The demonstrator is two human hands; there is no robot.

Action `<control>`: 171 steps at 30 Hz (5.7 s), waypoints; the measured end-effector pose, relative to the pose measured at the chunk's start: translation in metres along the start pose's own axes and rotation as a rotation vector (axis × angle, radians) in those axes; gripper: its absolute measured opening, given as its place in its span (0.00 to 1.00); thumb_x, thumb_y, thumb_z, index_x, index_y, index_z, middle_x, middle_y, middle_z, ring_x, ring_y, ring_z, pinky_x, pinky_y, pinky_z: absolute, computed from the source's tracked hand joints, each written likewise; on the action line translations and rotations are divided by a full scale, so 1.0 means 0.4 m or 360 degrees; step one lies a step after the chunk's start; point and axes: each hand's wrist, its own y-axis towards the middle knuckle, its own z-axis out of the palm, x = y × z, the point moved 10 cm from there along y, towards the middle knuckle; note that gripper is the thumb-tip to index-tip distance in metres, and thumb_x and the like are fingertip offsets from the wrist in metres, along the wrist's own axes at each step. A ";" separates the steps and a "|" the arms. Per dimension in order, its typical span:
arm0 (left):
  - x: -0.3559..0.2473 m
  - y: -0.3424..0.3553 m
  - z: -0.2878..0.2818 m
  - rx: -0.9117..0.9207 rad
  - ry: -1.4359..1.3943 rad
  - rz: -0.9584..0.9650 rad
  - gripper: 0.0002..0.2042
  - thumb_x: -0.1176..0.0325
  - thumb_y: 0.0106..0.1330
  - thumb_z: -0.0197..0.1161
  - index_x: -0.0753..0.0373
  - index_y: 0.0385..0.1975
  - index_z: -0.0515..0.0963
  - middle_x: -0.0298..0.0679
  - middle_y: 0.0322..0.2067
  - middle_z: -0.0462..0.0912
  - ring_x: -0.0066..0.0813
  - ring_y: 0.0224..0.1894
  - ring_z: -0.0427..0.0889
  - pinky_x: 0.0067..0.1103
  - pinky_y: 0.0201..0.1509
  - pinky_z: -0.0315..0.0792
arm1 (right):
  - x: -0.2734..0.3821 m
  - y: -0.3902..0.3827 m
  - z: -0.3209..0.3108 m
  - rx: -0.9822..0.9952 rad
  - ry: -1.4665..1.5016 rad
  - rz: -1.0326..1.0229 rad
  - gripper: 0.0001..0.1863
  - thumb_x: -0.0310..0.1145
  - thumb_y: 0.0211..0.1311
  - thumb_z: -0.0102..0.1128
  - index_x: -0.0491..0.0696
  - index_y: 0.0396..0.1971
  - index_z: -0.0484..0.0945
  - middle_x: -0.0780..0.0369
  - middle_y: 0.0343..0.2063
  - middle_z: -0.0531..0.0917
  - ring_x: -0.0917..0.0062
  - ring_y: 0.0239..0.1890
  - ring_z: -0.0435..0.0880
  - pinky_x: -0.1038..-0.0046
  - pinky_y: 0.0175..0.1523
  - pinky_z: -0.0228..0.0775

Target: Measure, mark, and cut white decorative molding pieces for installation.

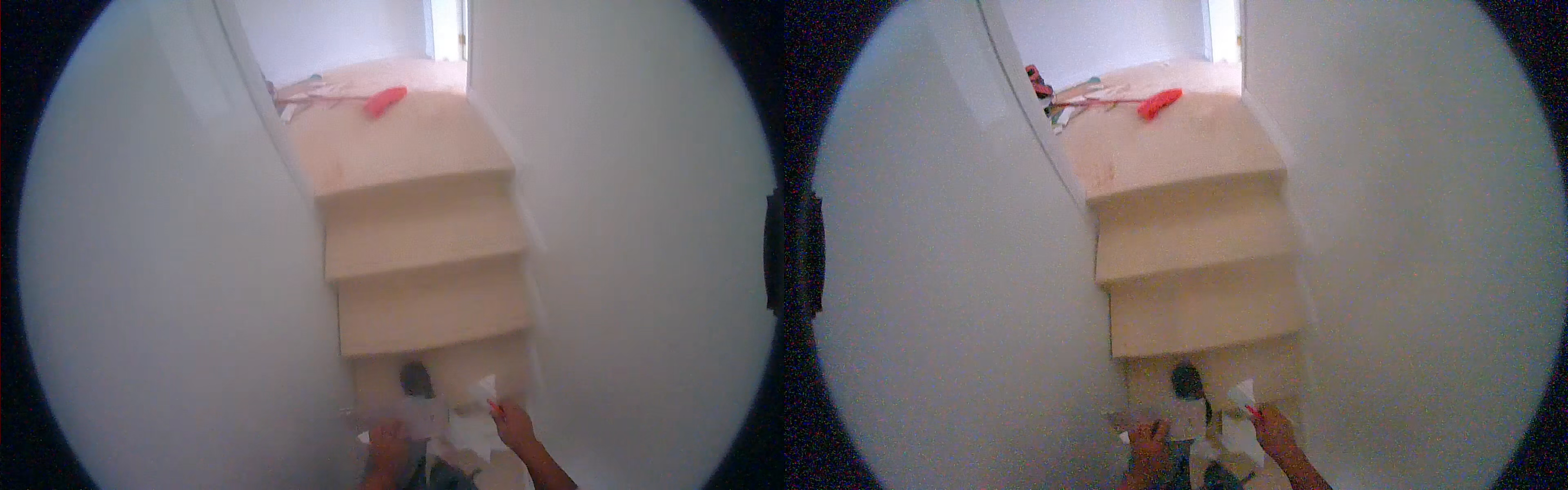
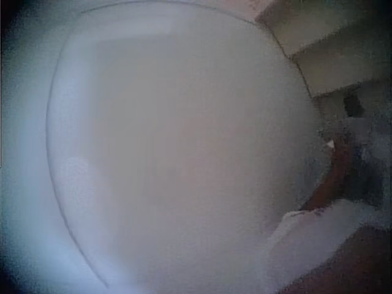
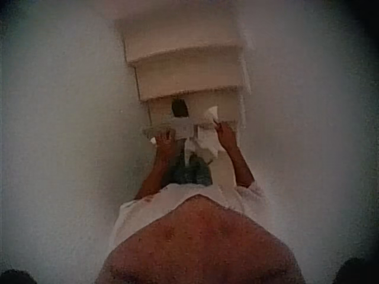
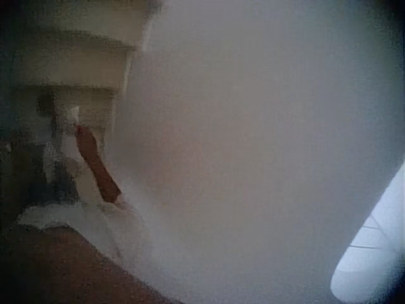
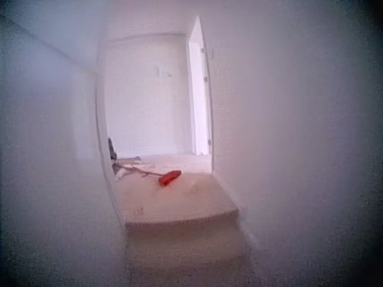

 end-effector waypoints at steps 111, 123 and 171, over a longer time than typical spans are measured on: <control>1.623 2.273 -2.322 -0.1537 -0.1658 -0.2164 0.18 0.70 0.71 0.57 0.71 0.57 0.68 0.47 0.53 0.73 0.41 0.54 0.75 0.33 0.59 0.71 | 3.151 2.661 -0.789 0.1027 0.0753 0.0387 0.18 0.38 0.58 0.66 0.41 0.42 0.77 0.68 0.27 0.78 0.90 0.28 0.74 0.87 0.23 0.56; 2.190 2.448 -2.464 -0.0325 -0.1007 -0.2157 0.19 0.64 0.70 0.60 0.72 0.52 0.72 0.47 0.47 0.78 0.36 0.49 0.78 0.29 0.54 0.74 | 3.311 2.888 -0.432 0.0856 0.1383 0.0643 0.10 0.36 0.60 0.64 0.47 0.37 0.78 0.71 0.26 0.77 0.90 0.28 0.76 0.88 0.20 0.53; 3.989 3.220 -1.309 0.1318 -0.0307 0.0208 0.21 0.60 0.63 0.62 0.61 0.55 0.76 0.51 0.49 0.80 0.50 0.53 0.77 0.37 0.59 0.69 | 3.273 3.368 1.229 0.0873 0.0223 0.0209 0.12 0.36 0.61 0.59 0.41 0.31 0.79 0.64 0.24 0.81 0.79 0.29 0.77 0.72 0.37 0.70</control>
